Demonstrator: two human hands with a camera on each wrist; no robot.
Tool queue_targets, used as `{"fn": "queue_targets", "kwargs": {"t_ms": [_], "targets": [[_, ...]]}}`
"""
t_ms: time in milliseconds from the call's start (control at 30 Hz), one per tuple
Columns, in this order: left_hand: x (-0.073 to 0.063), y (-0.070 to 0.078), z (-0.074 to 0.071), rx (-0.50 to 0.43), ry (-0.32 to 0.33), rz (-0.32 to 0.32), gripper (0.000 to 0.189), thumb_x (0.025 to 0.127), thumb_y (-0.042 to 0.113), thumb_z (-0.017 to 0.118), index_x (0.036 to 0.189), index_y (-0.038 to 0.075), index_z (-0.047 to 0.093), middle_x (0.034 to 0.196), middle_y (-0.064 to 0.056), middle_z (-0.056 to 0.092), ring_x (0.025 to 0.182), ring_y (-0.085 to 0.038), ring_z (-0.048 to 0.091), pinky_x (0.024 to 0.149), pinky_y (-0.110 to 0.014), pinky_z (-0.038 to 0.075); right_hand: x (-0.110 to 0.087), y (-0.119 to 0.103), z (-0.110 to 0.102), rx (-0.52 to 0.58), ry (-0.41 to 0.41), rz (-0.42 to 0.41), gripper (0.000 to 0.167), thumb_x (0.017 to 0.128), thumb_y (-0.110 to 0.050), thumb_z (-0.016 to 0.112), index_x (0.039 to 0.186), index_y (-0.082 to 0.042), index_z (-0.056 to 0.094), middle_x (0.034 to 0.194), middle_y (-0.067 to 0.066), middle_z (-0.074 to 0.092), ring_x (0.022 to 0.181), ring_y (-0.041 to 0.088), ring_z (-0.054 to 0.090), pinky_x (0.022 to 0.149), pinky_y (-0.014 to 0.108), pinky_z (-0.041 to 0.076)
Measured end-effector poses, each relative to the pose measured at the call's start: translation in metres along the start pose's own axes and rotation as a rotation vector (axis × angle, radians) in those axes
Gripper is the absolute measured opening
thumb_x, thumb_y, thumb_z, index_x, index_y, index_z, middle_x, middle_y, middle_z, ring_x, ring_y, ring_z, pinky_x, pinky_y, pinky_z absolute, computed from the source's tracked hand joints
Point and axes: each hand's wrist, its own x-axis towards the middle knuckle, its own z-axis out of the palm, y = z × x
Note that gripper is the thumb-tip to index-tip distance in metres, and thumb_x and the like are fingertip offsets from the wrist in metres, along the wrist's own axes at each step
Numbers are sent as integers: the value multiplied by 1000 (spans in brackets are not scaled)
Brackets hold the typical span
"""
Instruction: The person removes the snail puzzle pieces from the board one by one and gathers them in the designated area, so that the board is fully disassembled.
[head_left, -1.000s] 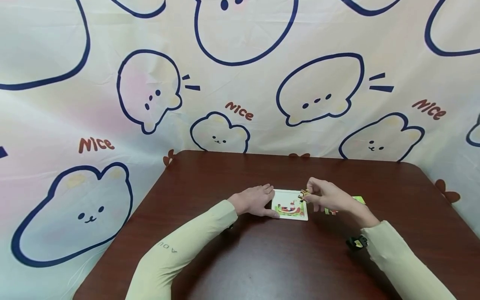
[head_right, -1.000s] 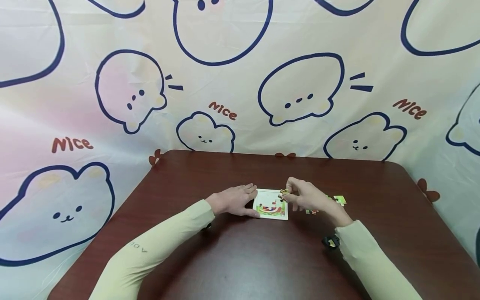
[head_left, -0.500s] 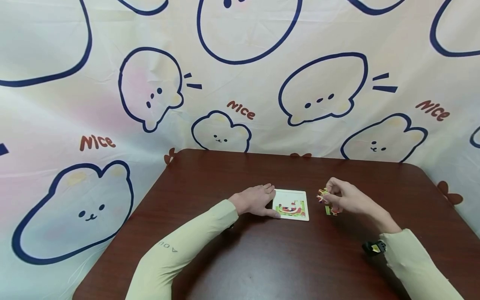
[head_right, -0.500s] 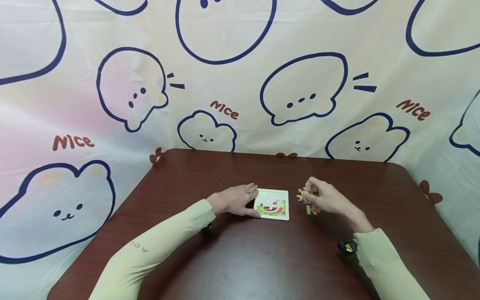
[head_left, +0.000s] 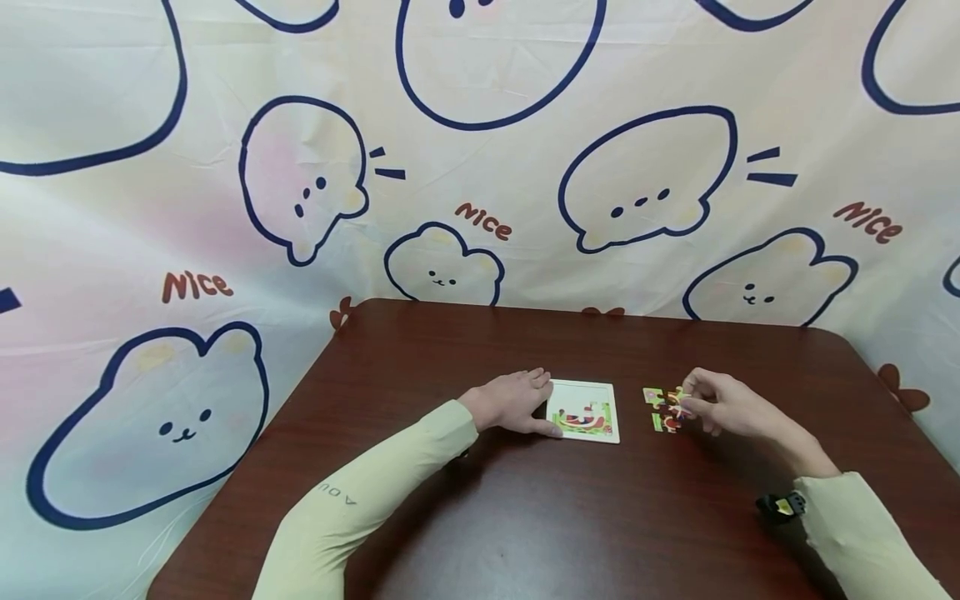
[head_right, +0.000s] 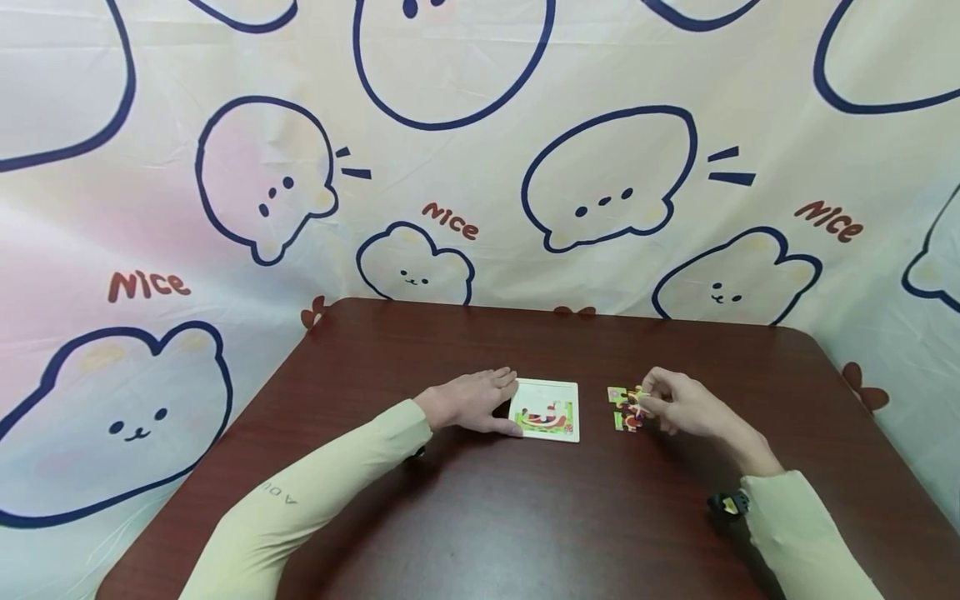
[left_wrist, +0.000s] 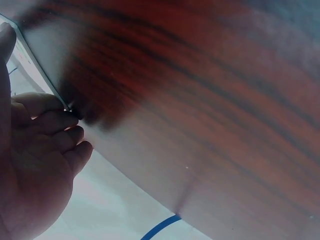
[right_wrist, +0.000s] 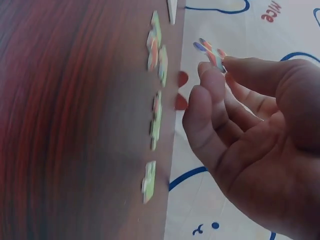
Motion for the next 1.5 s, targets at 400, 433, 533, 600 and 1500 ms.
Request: {"fn": "queue_targets", "kwargs": {"t_ms": [400,433,533,600,1500], "targets": [[2,1,0,16,-1,7,97,88,78,40,154,7,30,162,-12,27,152,-23,21,123,-34,23,-10,17,-5,-6,-150,90,16,98,-21,60,98,-5,58,73,6,57,53,17,55,47,34,52],[2,1,0,16,-2,9,97,89,78,40,154,7,30,162,-12,27,152,-23,21,123,-34,23,-11,18,-5,2,-150,100,16,97,-21,61,98,-5,58,73,6,57,53,18,55,47,34,52],[3,2,1,13,-3,11,97,88,78,39,154,7,30,162,-12,27,152,-23,21,123,-34,23,-12,22,-3,20,-150,118,18,95,-20,64,99,-4,57,73,6,58,54,19,56,47,34,53],[4,2,1,12,-6,10,98,88,79,39,154,7,30,162,-12,27,152,-23,21,123,-34,23,-12,24,-1,29,-151,123,19,94,-19,66,98,-4,56,72,6,58,54,20,57,48,35,53],[1,1,-1,1,-10,-2,96,88,77,41,154,7,31,162,-12,27,152,-23,21,123,-34,22,-4,14,-1,-138,-114,237,18,92,-22,69,91,-9,55,68,3,57,52,17,55,44,30,49]]}}
